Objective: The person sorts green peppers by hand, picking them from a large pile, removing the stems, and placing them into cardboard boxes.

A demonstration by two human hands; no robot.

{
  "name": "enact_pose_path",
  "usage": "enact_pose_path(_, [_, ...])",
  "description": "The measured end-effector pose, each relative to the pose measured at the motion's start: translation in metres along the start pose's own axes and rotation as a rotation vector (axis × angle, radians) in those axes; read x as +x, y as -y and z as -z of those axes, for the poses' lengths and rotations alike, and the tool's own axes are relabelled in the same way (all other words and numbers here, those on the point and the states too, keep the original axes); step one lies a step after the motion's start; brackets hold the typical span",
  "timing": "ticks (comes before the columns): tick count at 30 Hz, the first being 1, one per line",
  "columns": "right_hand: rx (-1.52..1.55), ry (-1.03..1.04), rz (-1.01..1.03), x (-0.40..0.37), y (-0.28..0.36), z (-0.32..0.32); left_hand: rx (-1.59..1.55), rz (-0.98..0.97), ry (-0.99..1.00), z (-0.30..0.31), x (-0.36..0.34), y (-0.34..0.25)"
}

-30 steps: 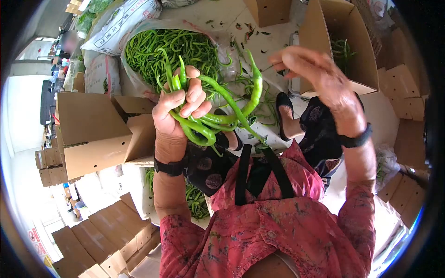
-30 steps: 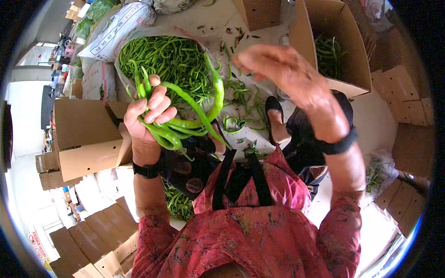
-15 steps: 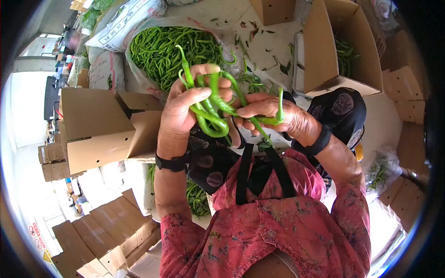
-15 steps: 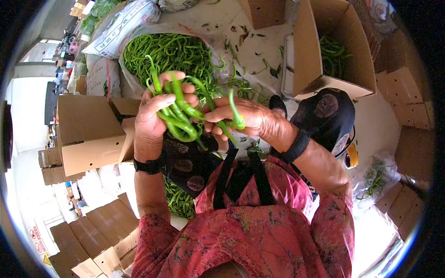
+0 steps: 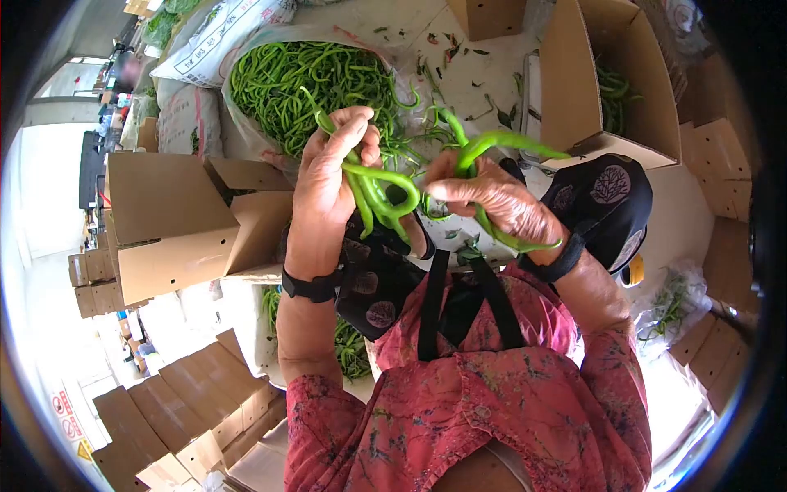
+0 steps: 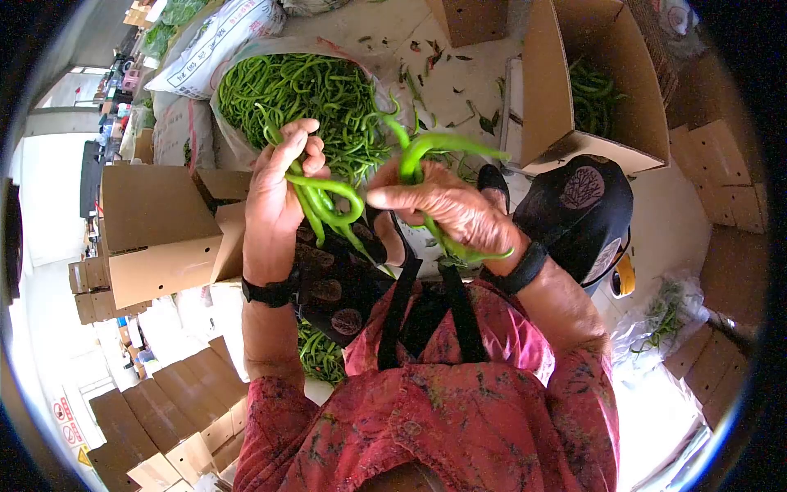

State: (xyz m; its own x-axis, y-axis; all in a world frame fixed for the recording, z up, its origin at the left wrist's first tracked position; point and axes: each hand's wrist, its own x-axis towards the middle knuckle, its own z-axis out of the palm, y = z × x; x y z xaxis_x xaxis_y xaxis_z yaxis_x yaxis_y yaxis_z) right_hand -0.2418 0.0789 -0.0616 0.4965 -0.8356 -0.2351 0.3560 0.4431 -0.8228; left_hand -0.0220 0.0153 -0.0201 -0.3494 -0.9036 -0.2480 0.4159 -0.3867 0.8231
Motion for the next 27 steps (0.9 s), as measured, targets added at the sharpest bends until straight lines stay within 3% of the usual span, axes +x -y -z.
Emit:
enact_pose_path(2, [-0.046, -0.099, 0.119, -0.007, 0.012, -0.031, -0.051, 0.015, -0.107, -0.002, 0.003, 0.006])
enact_pose_path(4, [-0.245, -0.11, 0.021, -0.009, 0.021, -0.041, -0.071, 0.006, -0.112, -0.005, 0.004, 0.014])
enact_pose_path(5, [-0.178, -0.018, 0.248, 0.017, -0.02, -0.03, -0.153, 0.016, -0.138, -0.009, 0.003, 0.018])
enact_pose_path(6, [-0.18, -0.015, 0.251, 0.019, -0.022, -0.032, -0.235, 0.024, -0.164, -0.011, 0.002, 0.019])
enact_pose_path(8, [0.061, -0.065, 0.126, 0.019, -0.025, -0.037, -0.425, 0.0, 0.092, 0.0, 0.003, 0.018])
enact_pose_path(10, [0.29, -0.064, 0.026, 0.01, -0.007, -0.042, -0.354, -0.1, -0.032, -0.015, -0.006, 0.015])
enact_pose_path(12, [0.33, 0.009, 0.013, 0.021, -0.029, -0.029, -0.35, -0.056, 0.094, -0.01, -0.01, 0.024])
enact_pose_path(15, [0.518, -0.03, -0.047, 0.018, -0.035, -0.031, -0.227, -0.131, 0.007, -0.014, -0.014, 0.031])
enact_pose_path(17, [0.452, -0.008, 0.021, 0.005, -0.014, -0.041, -0.19, -0.178, -0.025, -0.019, -0.014, 0.034])
enact_pose_path(18, [0.387, 0.01, 0.089, 0.002, -0.007, -0.045, -0.154, -0.251, -0.132, -0.025, -0.013, 0.037])
enact_pose_path(20, [0.081, -0.145, 0.358, 0.018, -0.026, -0.045, -0.117, -0.321, -0.235, -0.026, -0.012, 0.039])
enact_pose_path(22, [0.018, -0.217, 0.354, 0.026, -0.031, -0.043, -0.096, -0.245, -0.255, -0.022, -0.011, 0.041])
enact_pose_path(24, [0.145, -0.152, 0.273, 0.029, -0.026, -0.038, -0.154, -0.206, -0.224, -0.021, -0.013, 0.039])
enact_pose_path(25, [0.041, -0.179, 0.162, 0.031, -0.029, -0.029, -0.203, -0.181, -0.166, -0.012, -0.01, 0.041])
enact_pose_path(27, [0.174, -0.168, 0.128, 0.033, -0.031, -0.027, -0.177, -0.143, -0.14, -0.013, -0.01, 0.037])
